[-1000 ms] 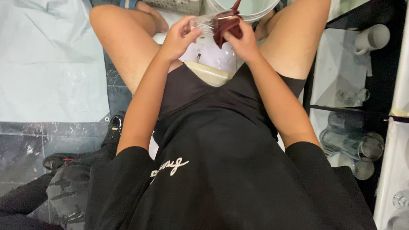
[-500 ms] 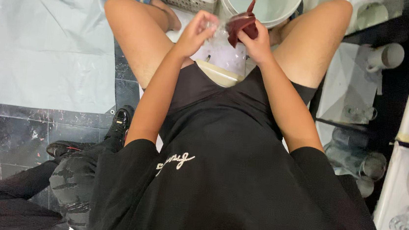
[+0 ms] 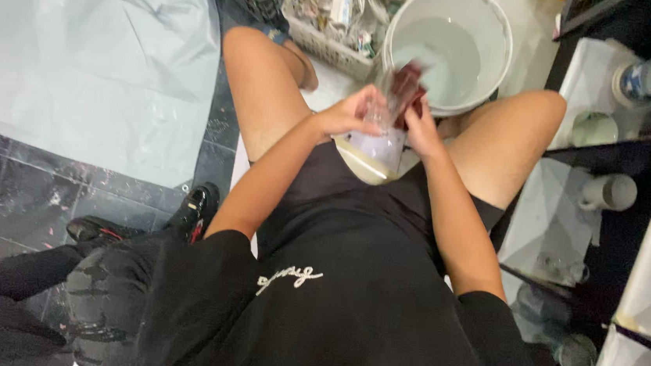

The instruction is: The person sits on the floor and wipes various ceramic items, including bowls and cups, using a maroon cloth. They retrieve items from a nearby shelf, wipe them over a bucket of water, and return them to the shelf.

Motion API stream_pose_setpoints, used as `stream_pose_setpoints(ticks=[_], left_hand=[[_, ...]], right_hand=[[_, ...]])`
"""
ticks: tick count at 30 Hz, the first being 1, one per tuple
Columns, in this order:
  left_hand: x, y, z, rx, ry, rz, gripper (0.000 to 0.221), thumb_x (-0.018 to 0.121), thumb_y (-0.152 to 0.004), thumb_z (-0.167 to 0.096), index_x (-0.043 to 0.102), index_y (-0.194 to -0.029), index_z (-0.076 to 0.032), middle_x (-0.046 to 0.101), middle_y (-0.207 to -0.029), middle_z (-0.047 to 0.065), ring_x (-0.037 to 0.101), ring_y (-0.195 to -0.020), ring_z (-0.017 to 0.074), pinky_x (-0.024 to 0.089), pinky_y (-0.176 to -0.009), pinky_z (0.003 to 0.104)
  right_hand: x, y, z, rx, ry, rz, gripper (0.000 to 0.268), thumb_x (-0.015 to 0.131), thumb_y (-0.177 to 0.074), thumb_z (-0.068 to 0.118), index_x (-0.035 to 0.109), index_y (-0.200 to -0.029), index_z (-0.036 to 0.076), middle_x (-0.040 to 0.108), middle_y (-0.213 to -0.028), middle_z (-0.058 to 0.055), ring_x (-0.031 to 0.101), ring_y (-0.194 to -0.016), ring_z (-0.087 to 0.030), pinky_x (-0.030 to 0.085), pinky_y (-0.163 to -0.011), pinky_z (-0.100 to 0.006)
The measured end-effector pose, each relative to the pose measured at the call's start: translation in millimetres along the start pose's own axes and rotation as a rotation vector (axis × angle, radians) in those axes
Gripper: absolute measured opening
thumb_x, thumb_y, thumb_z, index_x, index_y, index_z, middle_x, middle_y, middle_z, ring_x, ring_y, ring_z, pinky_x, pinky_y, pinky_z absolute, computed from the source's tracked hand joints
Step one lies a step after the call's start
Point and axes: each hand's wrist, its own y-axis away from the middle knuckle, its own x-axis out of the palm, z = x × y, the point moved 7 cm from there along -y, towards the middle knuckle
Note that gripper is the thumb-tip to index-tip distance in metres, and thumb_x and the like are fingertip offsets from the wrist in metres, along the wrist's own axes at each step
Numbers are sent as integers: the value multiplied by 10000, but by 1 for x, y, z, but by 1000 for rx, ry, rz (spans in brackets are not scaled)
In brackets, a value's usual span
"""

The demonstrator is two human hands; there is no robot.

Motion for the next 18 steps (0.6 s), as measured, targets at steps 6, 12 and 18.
stream_pose_setpoints(ticks=[6,12,18], left_hand=[[-2,-5,-2,-24,145,-41,434,732,-944,-80,445,-1269,-95,679,-1143,90,726,-998,193,590,-841,325],[6,4,-8,-5,28,-78,409,784,-939,-78,453,-1180,-92,666,-1116,67,711,-942,161,587,-758,305],[31,19,-34,-28,-362,-141,520,872,-885,-173,442,-1167,-95,681,-977,46,578,-690,85,445,-554,263]], right_hand=[[20,10,-11,136,-452,230,468,450,-1116,227,437,-1534,18,560,-1497,-122,544,-1374,-270,444,-1170,-419],[10,18,-16,48,-332,185,548,586,-1057,182,387,-1544,31,541,-1488,-112,540,-1354,-267,457,-1143,-427],[32,27,2,-45,-264,250,665,727,-944,166,433,-1525,27,604,-1458,-116,624,-1329,-258,501,-1145,-430]])
